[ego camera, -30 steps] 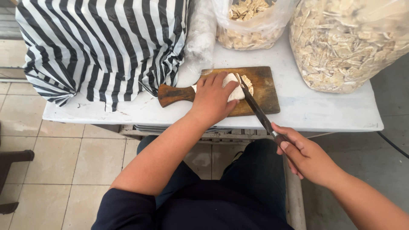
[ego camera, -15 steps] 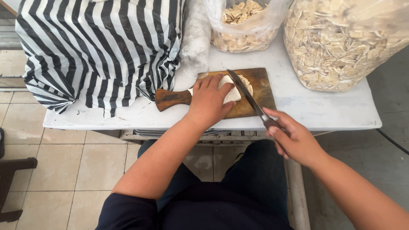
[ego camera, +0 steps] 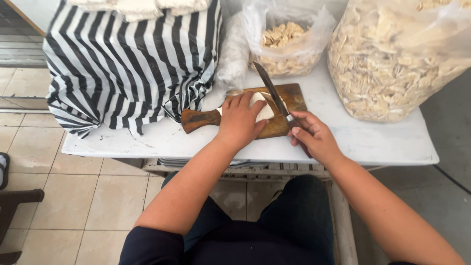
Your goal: The person slices a white block of food into thin strips on a wooden cutting board using a knife. They then transfer the sliced pieces into a plastic bag and repeat the process with another block.
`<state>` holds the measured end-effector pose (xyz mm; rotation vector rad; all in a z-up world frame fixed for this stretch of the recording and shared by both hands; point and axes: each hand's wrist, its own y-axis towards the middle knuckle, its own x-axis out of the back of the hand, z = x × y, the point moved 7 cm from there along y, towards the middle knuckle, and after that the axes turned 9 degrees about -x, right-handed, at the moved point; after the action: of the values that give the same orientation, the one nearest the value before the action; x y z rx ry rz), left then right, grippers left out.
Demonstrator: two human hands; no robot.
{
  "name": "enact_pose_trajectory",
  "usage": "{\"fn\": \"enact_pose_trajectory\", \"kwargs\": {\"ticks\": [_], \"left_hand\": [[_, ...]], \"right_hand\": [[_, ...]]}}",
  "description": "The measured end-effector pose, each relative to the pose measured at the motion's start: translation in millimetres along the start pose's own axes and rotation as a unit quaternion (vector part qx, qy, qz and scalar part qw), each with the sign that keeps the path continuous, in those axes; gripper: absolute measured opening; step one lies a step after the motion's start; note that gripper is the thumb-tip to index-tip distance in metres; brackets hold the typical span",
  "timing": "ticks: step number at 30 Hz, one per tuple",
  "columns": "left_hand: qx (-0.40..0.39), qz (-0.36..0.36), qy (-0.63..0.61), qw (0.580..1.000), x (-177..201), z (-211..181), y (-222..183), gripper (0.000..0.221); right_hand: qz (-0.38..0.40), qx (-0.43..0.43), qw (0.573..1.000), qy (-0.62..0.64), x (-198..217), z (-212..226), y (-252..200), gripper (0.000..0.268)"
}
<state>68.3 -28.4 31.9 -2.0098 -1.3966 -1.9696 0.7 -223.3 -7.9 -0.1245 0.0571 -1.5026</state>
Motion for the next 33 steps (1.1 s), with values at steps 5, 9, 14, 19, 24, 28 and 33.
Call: {"fn": "enact_pose_trajectory", "kwargs": {"ticks": [5, 9, 14, 19, 24, 28, 33], "left_hand": [[0.022, 0.023, -0.004, 0.999, 1, 13, 6, 0.048], [0.000, -0.014, -0.013, 1.000, 10, 11, 4, 0.050], [0.004, -0.014, -0.014, 1.000, 7, 13, 4, 0.049], [0.009, -0.011, -0.001, 1.000, 1, 16, 5, 0.049], [0.010, -0.005, 0.011, 1.000, -2, 17, 4, 0.050], [0.014, 0.007, 0.016, 1.000, -5, 19, 7, 0.050], [0.021, 0.002, 0.013, 1.000, -3, 26, 11, 0.052]], "right_hand": [[-0.001, -0.015, 0.999, -0.035, -4, 11, 17, 0.045], [0.002, -0.064, 0.994, -0.083, 1, 22, 12, 0.049], [0.011, -0.144, 0.982, -0.122, 9, 23, 0, 0.049], [-0.005, -0.145, 0.979, -0.142, 12, 18, 1, 0.049], [0.025, -0.103, 0.992, -0.070, 9, 12, 5, 0.047], [0.053, -0.072, 0.995, -0.034, 1, 6, 13, 0.046], [0.040, -0.079, 0.995, -0.045, 2, 7, 22, 0.046]]}}
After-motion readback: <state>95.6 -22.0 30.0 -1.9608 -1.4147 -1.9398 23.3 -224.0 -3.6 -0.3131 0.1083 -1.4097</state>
